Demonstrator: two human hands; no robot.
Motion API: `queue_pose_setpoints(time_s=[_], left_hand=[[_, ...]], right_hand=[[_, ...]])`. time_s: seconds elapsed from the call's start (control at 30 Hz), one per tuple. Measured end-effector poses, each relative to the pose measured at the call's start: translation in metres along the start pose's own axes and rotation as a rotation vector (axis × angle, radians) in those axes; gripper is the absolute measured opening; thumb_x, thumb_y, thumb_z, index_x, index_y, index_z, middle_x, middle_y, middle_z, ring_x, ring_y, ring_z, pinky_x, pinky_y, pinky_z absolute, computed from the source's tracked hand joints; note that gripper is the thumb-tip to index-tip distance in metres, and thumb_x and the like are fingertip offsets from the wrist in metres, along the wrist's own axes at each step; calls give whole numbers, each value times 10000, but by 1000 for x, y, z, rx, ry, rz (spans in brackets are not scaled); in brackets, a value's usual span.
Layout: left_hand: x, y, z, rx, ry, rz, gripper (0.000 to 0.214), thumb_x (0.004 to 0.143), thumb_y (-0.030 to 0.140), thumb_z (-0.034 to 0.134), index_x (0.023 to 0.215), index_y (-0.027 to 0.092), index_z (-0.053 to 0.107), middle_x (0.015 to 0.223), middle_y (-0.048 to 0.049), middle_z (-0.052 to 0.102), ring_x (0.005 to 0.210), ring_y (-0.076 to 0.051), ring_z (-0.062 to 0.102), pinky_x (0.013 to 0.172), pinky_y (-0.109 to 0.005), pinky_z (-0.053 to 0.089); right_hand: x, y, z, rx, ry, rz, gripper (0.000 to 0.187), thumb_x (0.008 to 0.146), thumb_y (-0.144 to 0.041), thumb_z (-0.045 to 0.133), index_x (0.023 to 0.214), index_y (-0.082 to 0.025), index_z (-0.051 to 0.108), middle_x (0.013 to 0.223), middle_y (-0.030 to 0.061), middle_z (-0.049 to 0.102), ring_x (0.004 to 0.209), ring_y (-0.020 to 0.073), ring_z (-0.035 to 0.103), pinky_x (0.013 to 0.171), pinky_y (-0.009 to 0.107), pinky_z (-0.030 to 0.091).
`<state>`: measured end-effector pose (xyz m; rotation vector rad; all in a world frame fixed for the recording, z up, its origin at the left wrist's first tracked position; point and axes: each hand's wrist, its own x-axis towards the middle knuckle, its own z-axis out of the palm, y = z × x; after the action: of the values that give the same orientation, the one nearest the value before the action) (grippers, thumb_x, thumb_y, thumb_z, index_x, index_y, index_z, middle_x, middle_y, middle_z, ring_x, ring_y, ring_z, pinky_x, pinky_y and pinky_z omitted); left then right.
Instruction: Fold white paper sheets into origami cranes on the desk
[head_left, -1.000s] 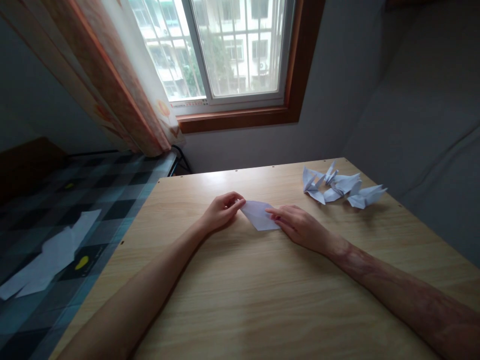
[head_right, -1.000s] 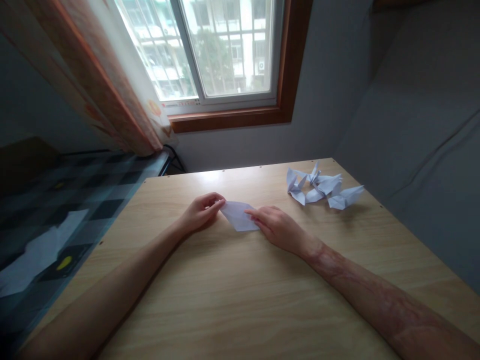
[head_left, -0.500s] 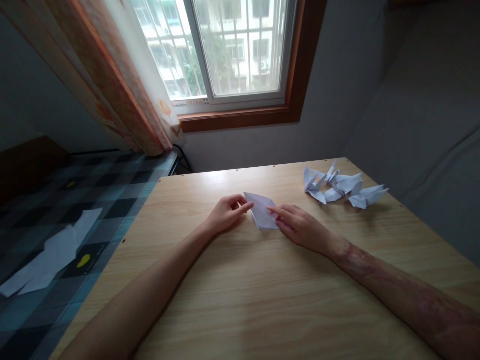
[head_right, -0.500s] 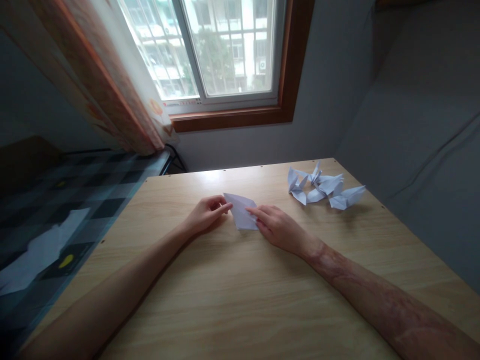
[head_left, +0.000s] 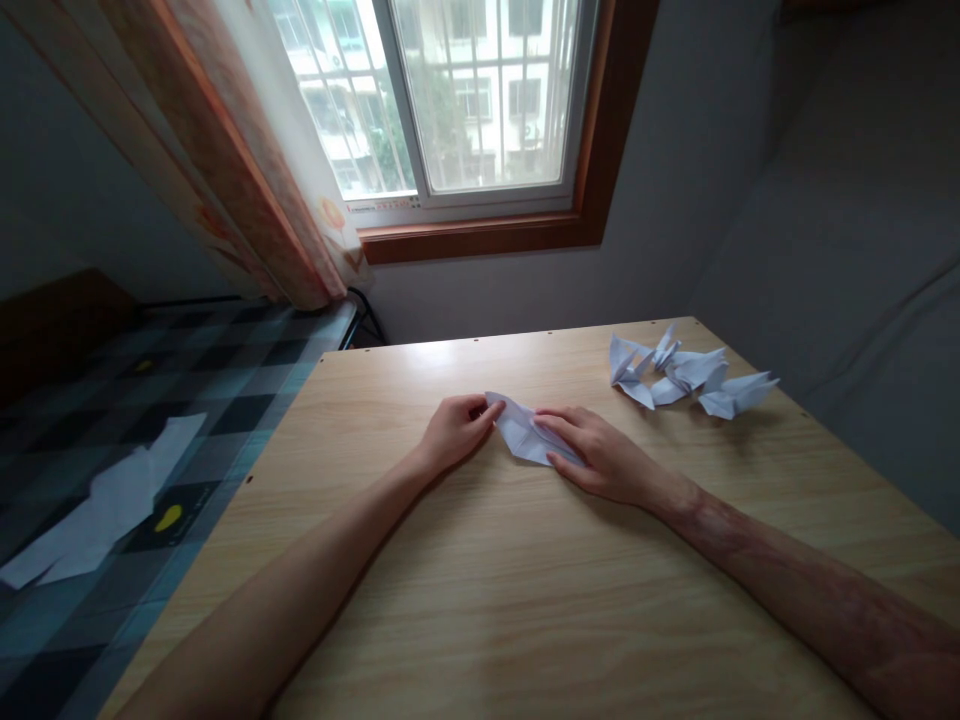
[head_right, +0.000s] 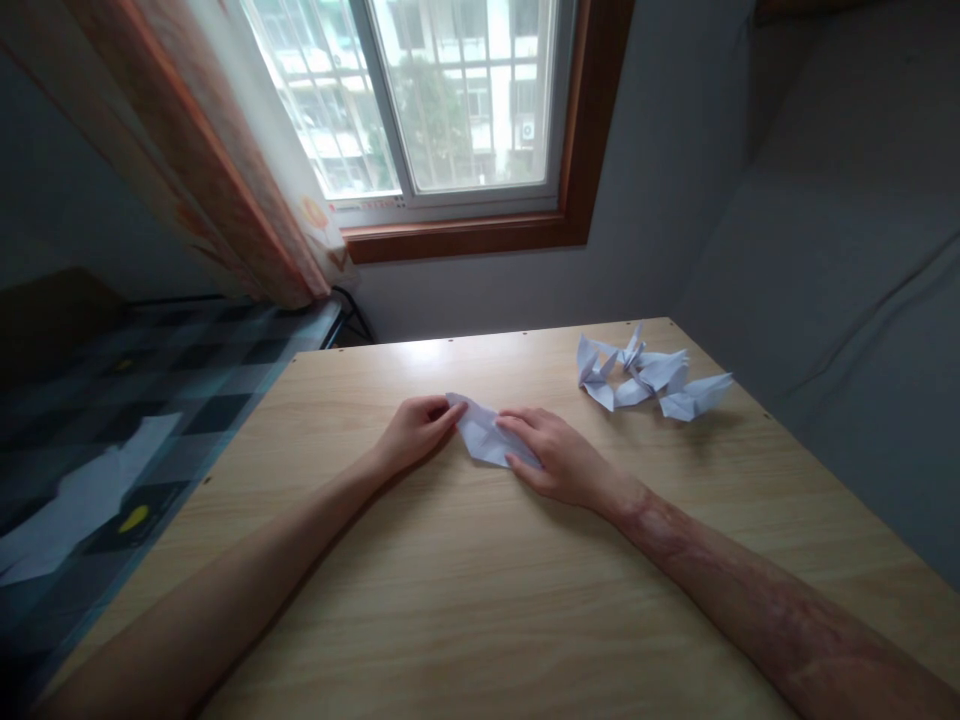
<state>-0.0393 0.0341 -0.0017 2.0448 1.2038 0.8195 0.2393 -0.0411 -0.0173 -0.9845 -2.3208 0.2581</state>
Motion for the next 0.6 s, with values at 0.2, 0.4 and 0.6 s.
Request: queue_pose_setpoints(time_s=[0.2,0.4,0.6], left_hand=[[-1,1,0,219,48,-12,600,1120,539,404,682,184,609,654,-12,630,617,-152,516,620,-294,311],[-1,1,0,357,89,25,540,1148,444,343,747,209,619,793,-69,721,729,-206,608,684,-314,368],[2,-2,-3,167,136,23,358,1084,412,509,826,205,647,787,-26,693,711,-184,590,701,-306,416]], right_hand=[[1,-4,-5,-59,-117,-81,568,1097,-348,626,1651,-269,530,1665,124,575,1548,351,518,1265,584,474],[2,-4,-6,-57,-135,-112,591,1088,-417,653,1654,-289,535,1668,125,573,1476,367,580,1225,597,490],[3,-9,-9,-57,-131,-141,590,1066,-423,684,1617,-238,581,1570,163,639,1396,371,600,1192,583,502]])
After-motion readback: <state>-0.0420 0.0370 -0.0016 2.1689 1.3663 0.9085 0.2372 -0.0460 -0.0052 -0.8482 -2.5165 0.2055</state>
